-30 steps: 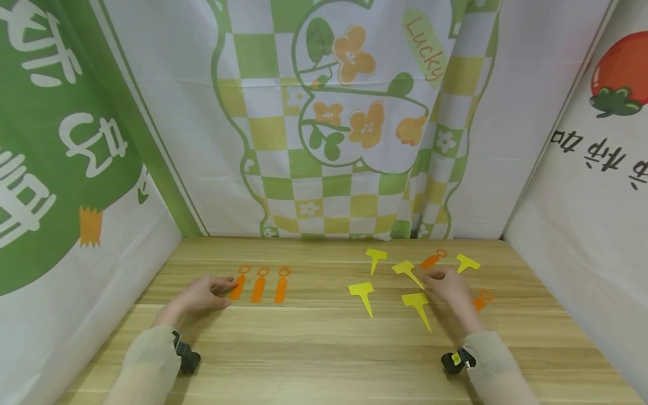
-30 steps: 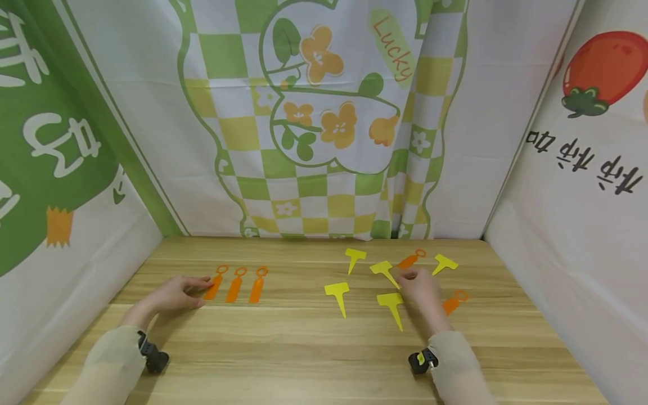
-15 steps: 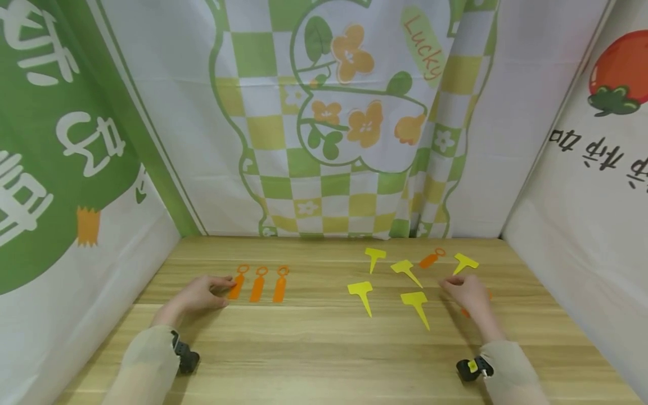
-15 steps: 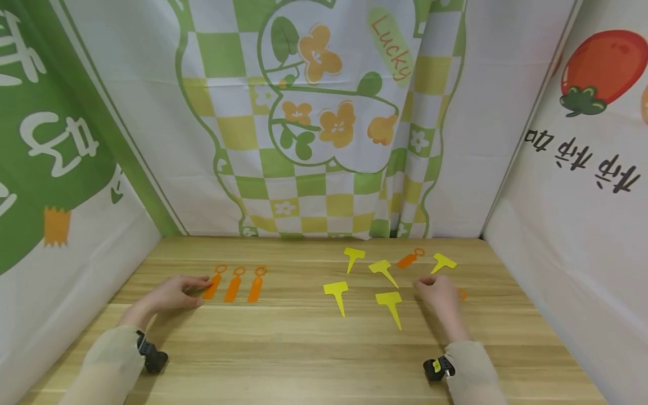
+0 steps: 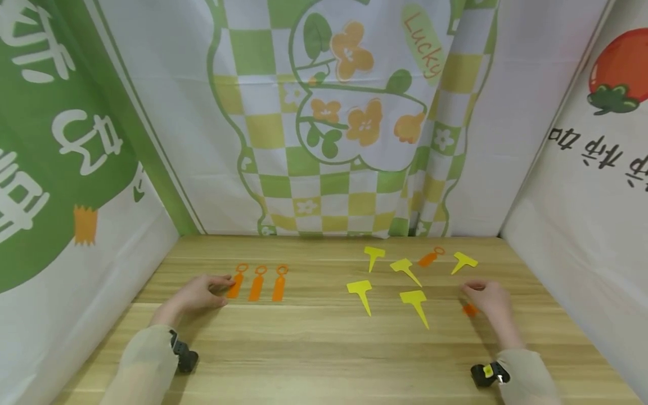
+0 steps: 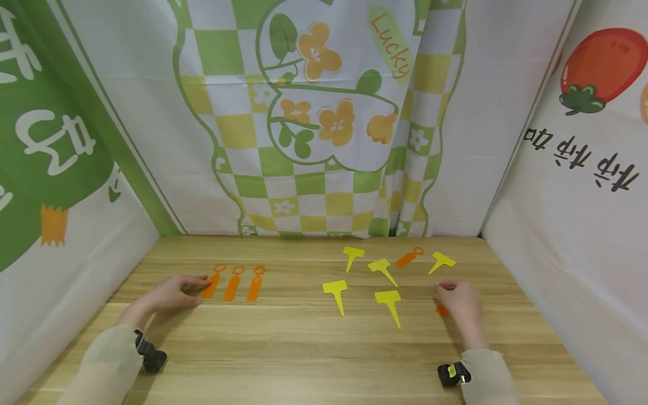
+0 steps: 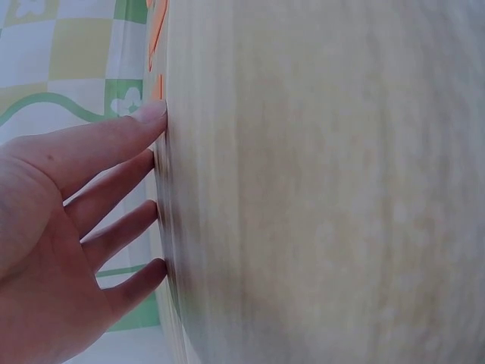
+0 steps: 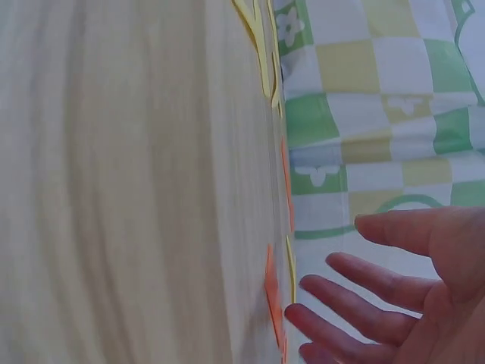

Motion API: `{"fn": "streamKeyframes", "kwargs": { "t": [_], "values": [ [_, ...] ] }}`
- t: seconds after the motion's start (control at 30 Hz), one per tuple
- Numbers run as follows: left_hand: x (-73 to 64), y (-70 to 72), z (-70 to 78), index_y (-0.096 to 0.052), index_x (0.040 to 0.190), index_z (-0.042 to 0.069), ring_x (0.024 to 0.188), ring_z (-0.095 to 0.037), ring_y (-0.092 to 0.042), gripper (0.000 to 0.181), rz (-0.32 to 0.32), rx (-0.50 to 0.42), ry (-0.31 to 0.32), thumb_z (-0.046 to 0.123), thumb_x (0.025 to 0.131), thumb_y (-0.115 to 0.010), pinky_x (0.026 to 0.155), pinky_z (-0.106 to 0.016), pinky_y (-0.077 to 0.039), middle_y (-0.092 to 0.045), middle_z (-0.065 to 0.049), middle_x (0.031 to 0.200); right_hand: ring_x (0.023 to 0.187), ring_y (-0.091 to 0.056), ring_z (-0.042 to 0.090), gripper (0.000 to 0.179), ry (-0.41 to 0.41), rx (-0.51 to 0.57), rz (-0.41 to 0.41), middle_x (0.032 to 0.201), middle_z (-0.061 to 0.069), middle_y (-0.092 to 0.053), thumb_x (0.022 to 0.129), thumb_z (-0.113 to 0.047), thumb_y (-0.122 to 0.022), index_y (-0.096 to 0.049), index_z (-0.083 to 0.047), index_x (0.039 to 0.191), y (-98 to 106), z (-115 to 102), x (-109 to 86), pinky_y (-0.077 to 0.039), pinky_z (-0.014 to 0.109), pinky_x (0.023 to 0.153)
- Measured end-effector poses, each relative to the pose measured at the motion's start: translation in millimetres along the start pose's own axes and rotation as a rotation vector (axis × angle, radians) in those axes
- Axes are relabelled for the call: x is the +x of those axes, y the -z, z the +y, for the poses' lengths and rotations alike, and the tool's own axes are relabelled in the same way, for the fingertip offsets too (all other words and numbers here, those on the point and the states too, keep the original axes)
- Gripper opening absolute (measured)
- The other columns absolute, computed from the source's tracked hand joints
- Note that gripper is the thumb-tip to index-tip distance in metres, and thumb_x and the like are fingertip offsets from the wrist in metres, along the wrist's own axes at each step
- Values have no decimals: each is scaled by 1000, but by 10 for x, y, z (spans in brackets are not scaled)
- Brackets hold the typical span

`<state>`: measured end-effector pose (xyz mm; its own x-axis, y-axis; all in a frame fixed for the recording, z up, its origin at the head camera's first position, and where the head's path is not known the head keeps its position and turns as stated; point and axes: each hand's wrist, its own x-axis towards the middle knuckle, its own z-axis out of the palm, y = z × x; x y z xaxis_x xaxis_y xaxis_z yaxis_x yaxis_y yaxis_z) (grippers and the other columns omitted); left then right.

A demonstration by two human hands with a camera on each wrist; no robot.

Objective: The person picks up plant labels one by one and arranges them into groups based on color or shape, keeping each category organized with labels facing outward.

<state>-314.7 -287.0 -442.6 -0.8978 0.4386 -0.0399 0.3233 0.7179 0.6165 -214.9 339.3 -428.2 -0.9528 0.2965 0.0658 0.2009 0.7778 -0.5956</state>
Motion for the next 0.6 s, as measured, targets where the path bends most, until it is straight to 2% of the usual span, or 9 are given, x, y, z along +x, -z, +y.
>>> {"fn": "streamKeyframes", "kwargs": {
  "t": [0.2, 0.4, 0.6],
  "values": [
    [8, -12, -4, -59, 126, -1, 133, -50, -31, 50, 4, 1, -10, 11, 80, -73, 106, -64, -26, -44, -25, 141, 93, -62, 39, 43, -56, 22, 49, 112, 27, -64, 92, -32, -56, -64, 4, 114, 86, 134, -30, -47, 34, 64],
    [12, -17, -3, -60, 125, -1, 132, -49, -33, 49, 10, 8, -6, 11, 79, -74, 106, -64, -27, -45, -24, 141, 104, -54, 48, 51, -127, 13, 5, 122, 31, -57, 91, -39, -56, -62, 5, 117, 193, 239, -63, -46, 39, 68],
    [12, -4, -17, -60, 126, 1, 132, -49, -33, 51, 9, 25, -5, 13, 79, -75, 106, -65, -26, -45, -23, 141, 95, -59, 41, 55, -144, -20, -32, 105, 25, -66, 90, -45, -56, -63, 3, 116, 286, 324, -65, -43, 32, 60]
  ]
}}
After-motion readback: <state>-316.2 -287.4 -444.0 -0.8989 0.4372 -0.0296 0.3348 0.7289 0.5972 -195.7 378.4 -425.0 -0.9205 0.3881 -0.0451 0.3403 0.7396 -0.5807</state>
